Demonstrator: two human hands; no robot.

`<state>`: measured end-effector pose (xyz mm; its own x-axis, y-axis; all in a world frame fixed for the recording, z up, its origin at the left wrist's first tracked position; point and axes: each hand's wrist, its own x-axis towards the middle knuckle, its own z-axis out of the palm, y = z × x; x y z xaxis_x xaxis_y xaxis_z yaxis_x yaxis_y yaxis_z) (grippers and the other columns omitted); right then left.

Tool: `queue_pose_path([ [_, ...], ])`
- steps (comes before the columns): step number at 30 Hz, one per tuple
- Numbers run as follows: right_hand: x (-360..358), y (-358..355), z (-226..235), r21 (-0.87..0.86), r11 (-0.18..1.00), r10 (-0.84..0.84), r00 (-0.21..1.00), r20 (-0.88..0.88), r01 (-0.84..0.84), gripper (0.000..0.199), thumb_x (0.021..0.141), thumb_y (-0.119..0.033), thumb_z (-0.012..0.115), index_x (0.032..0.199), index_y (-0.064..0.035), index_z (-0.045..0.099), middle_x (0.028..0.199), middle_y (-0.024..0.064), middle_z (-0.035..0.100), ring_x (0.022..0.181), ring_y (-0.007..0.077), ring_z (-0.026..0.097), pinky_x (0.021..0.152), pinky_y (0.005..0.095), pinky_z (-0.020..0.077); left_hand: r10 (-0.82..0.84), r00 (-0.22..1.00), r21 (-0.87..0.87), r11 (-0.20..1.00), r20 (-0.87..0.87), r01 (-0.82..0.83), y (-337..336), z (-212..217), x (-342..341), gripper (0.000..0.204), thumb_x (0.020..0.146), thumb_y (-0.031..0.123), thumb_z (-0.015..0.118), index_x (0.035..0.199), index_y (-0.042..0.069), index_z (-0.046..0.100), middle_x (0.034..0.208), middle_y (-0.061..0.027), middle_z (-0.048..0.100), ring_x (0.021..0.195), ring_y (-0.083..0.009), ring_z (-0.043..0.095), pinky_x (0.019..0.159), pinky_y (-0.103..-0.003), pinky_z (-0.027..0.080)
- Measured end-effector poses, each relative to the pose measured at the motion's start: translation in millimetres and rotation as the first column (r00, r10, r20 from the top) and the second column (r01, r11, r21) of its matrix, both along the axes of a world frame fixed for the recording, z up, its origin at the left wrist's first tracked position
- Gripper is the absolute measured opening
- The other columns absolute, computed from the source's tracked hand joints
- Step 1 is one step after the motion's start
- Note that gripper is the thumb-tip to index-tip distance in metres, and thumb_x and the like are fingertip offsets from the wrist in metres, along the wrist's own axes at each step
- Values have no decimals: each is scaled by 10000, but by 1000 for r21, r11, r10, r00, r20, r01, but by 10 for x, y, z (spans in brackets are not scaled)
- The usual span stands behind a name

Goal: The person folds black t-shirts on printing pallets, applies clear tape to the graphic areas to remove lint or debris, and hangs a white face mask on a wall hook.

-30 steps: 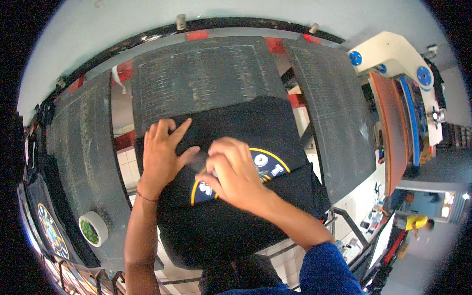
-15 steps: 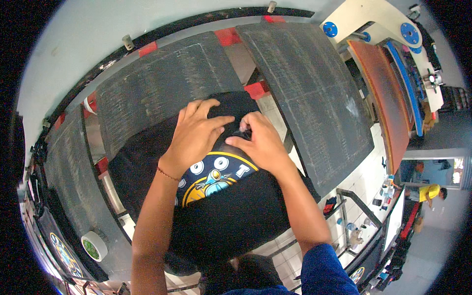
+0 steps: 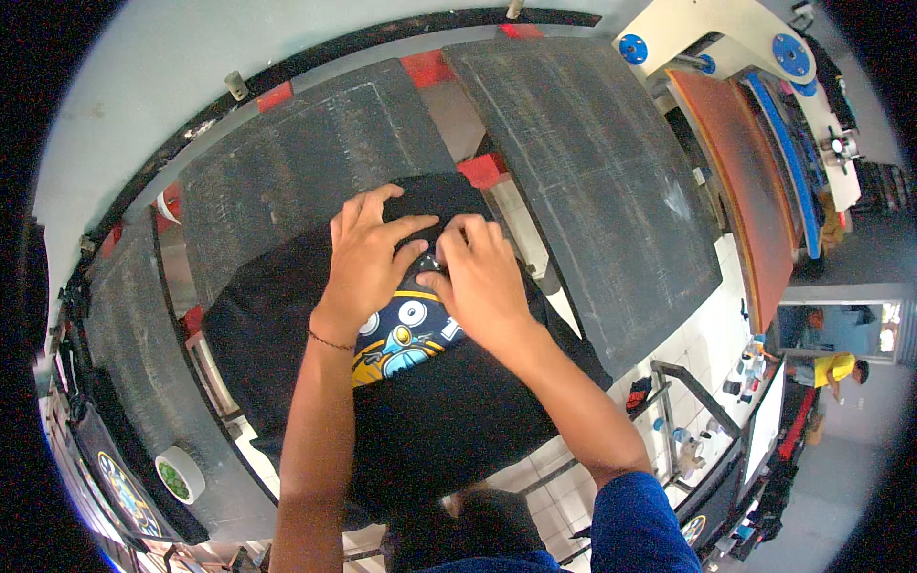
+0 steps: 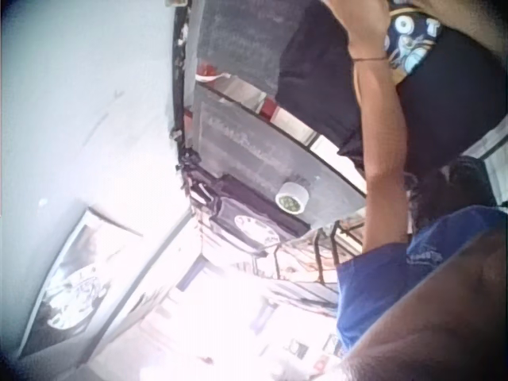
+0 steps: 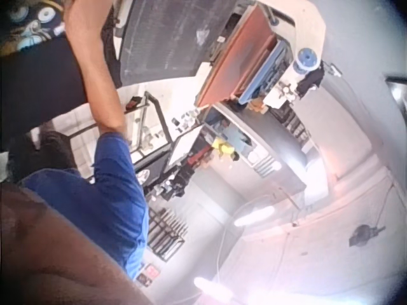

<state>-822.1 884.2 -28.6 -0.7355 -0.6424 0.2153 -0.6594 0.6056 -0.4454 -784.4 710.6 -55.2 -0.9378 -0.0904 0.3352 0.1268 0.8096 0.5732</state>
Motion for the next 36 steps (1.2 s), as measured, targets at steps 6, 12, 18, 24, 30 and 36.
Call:
queue_pose_path([
  [6,487,474,273,-33,994,105,991,84,-102,317,793,-185,828,924,-61,567,1204,161,554,1135,383,550,954,451,455,-8,1000,23,1000,-3,8,-17,17,8,316,844,199,759,1157,228,783,1362,-107,559,1280,-318,476,1059,-449,365],
  [12,59,359,309,-99,991,114,970,215,-94,345,829,-252,815,916,-56,545,1182,189,553,1151,391,547,978,433,446,-7,1000,14,1000,1,7,4,14,7,314,845,191,754,1155,224,785,1369,-106,560,1289,-316,472,1066,-440,364],
  [18,-322,-21,-102,-10,998,61,991,121,-60,350,808,-230,822,917,-34,554,1060,160,555,1018,382,545,894,456,443,3,1000,-1,1000,-18,-3,-4,-27,9,299,865,165,722,1153,212,787,1363,-112,567,1291,-317,472,1074,-443,360],
  [24,-309,147,49,-158,987,44,940,338,10,336,842,-202,798,941,-14,538,943,155,548,903,345,561,830,415,463,7,1000,34,999,4,-7,1,1,5,301,858,160,724,1148,209,789,1356,-107,571,1289,-318,469,1079,-445,356],
  [30,-121,375,247,-186,954,-57,750,659,236,243,929,-66,720,1070,-37,523,1031,93,639,860,141,622,780,291,505,-25,999,69,997,-32,27,-31,17,16,277,873,132,712,1139,167,779,1344,-112,582,1271,-320,490,1077,-448,366],
  [36,-187,355,259,-581,788,327,662,674,202,299,934,-18,709,1154,-64,512,1123,96,636,1017,161,633,901,318,535,-404,915,842,490,-12,227,-3,182,-23,293,1053,199,569,1233,-15,659,1200,-134,682,1143,-244,641,1002,-355,493],
])
